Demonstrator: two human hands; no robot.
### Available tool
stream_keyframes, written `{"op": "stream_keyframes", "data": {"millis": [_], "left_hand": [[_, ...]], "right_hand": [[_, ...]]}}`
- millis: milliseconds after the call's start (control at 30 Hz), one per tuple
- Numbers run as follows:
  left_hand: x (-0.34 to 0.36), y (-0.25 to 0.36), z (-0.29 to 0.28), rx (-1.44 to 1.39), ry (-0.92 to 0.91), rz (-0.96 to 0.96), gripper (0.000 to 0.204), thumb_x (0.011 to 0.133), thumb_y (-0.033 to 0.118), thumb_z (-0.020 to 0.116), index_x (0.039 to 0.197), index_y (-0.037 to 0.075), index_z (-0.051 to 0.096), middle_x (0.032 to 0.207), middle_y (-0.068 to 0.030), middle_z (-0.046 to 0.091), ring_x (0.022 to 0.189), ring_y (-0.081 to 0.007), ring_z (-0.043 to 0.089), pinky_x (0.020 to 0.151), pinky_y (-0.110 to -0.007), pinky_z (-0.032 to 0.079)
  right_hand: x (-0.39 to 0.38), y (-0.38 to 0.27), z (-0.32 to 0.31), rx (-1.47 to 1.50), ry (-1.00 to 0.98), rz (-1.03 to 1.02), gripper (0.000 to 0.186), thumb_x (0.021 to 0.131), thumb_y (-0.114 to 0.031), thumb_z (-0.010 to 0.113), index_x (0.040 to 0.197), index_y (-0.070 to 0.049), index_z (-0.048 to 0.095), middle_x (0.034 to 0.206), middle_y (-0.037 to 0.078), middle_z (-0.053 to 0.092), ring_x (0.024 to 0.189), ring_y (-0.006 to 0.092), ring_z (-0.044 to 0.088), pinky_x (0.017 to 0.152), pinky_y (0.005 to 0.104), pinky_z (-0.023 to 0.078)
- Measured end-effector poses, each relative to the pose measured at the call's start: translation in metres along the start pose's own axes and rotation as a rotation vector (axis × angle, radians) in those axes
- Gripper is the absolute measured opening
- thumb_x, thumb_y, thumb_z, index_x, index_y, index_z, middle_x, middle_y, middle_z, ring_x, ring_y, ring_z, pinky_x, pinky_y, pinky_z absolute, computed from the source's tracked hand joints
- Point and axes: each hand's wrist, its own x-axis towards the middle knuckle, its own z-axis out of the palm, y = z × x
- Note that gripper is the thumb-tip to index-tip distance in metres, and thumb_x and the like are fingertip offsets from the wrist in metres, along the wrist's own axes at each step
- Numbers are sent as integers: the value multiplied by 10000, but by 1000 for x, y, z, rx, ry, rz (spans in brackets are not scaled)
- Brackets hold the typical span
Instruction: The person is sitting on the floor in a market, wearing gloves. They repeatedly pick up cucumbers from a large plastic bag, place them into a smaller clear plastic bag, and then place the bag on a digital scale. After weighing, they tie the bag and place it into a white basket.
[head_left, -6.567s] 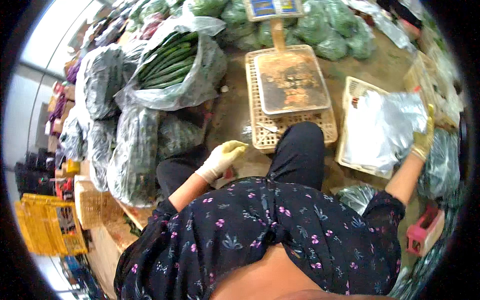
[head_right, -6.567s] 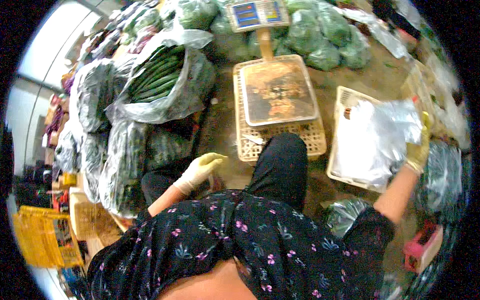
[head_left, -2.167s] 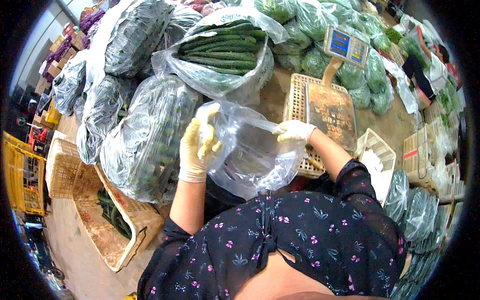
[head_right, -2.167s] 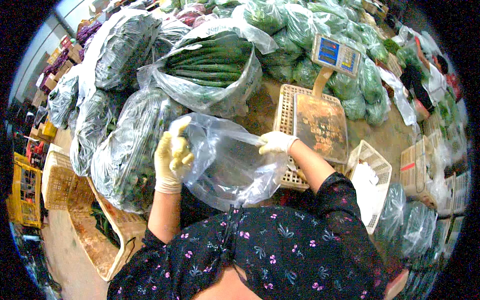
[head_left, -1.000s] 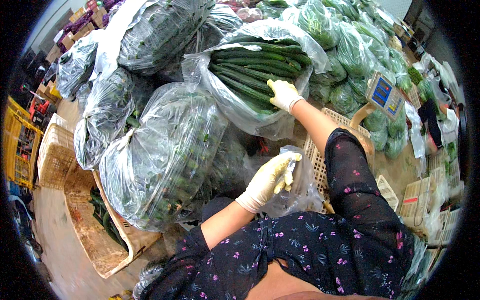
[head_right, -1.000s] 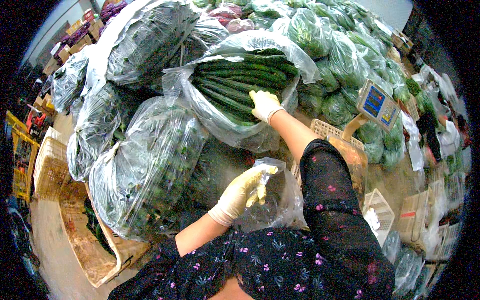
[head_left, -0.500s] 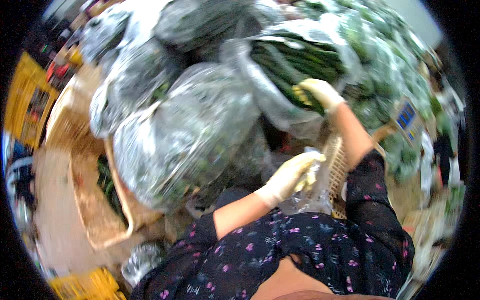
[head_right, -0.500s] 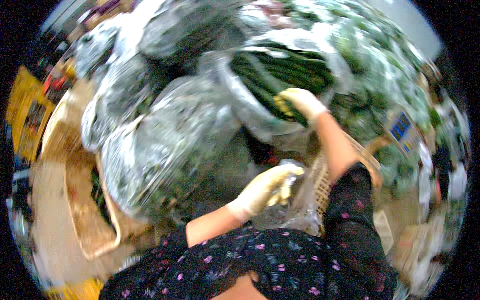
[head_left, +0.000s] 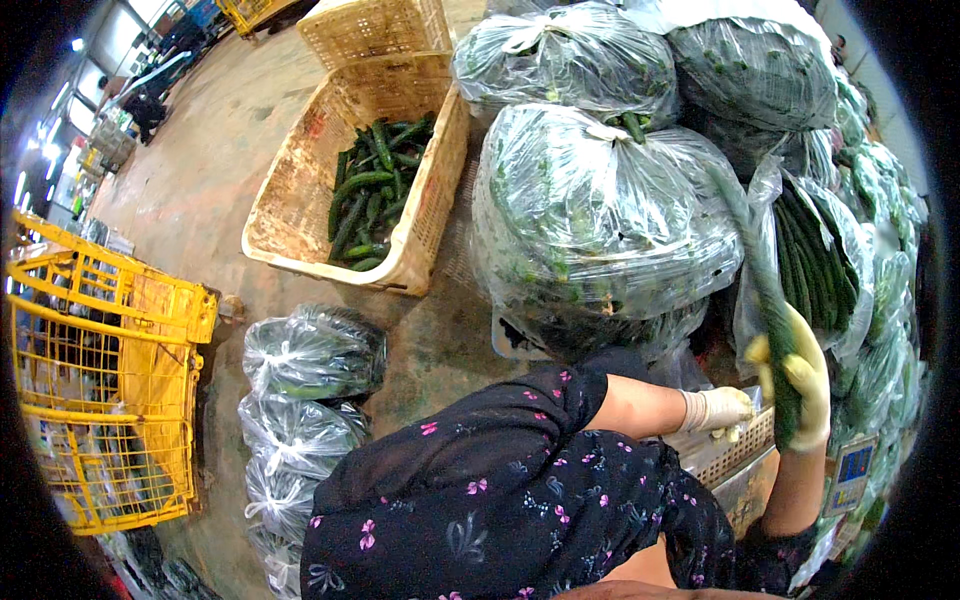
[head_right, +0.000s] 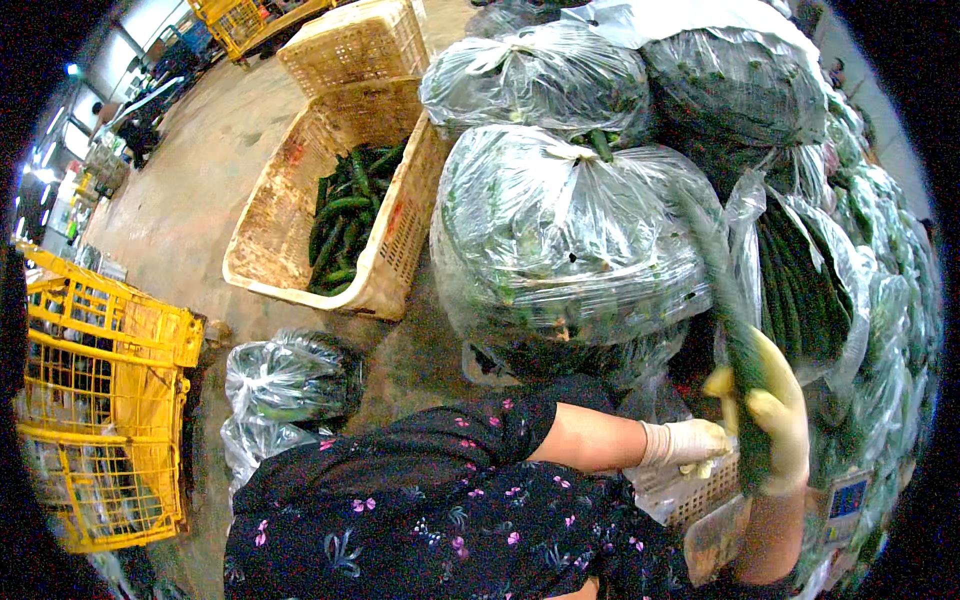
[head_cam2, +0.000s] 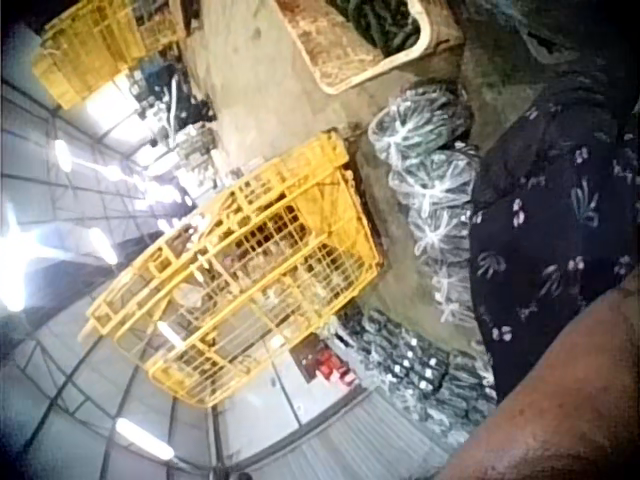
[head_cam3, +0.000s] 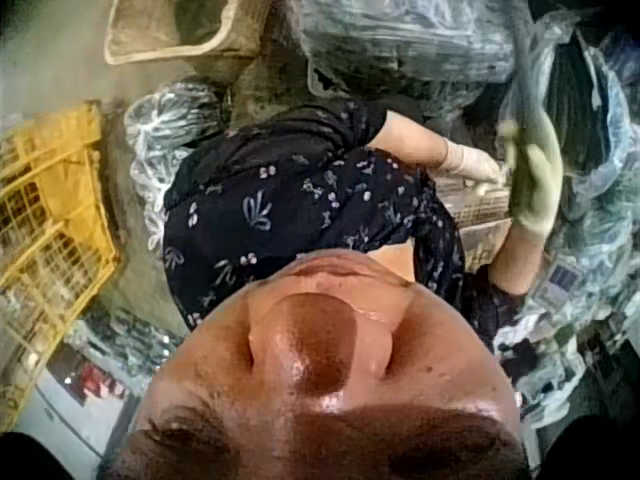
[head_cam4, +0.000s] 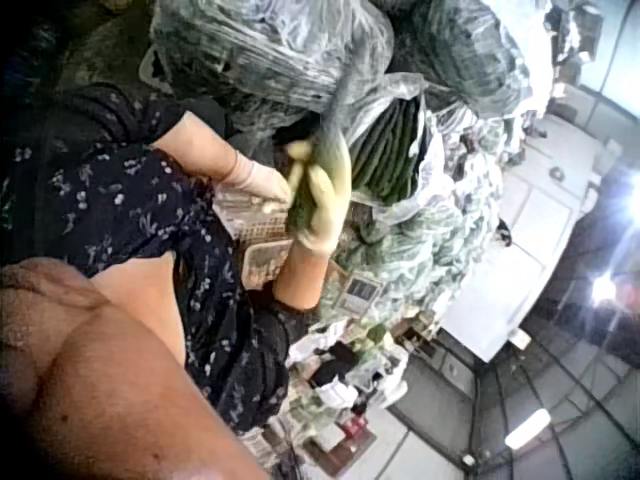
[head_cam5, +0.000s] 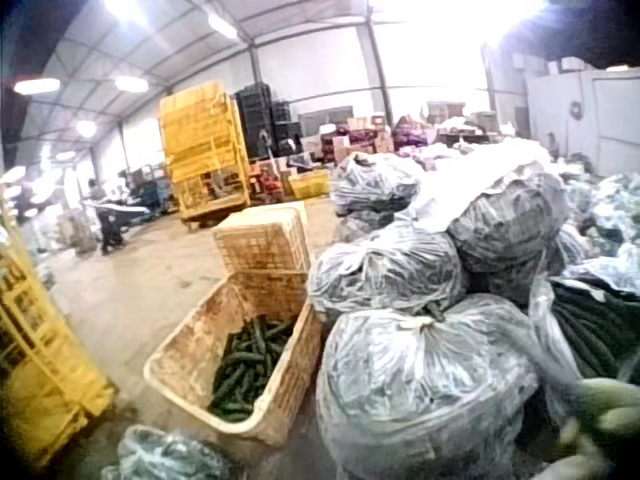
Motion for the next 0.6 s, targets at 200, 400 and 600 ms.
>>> {"op": "stream_keyframes", "data": {"millis": [200,400,600], "left_hand": [[-17,7,7,-143,-56,41,252,957,258,483,1015,69,639,718,-86,658,512,-184,585,474,-302,476],[-40,2,-32,-313,-81,-66,267,971,289,484,1049,75,624,704,-72,636,488,-159,536,456,-262,427],[-59,33,-24,-377,-161,-144,288,998,280,491,1140,73,634,784,9,612,568,-80,521,490,-229,412]], "right_hand": [[110,-50,146,167,-540,-385,852,878,-462,659,1509,-47,266,1406,135,482,1233,234,520,1020,361,436],[107,-17,90,145,-421,-337,518,928,-274,650,1356,-19,507,1272,106,593,1136,178,574,954,326,480],[70,67,-127,-140,556,-49,263,854,-162,676,1068,-8,686,959,62,704,821,116,643,735,254,517]]}}
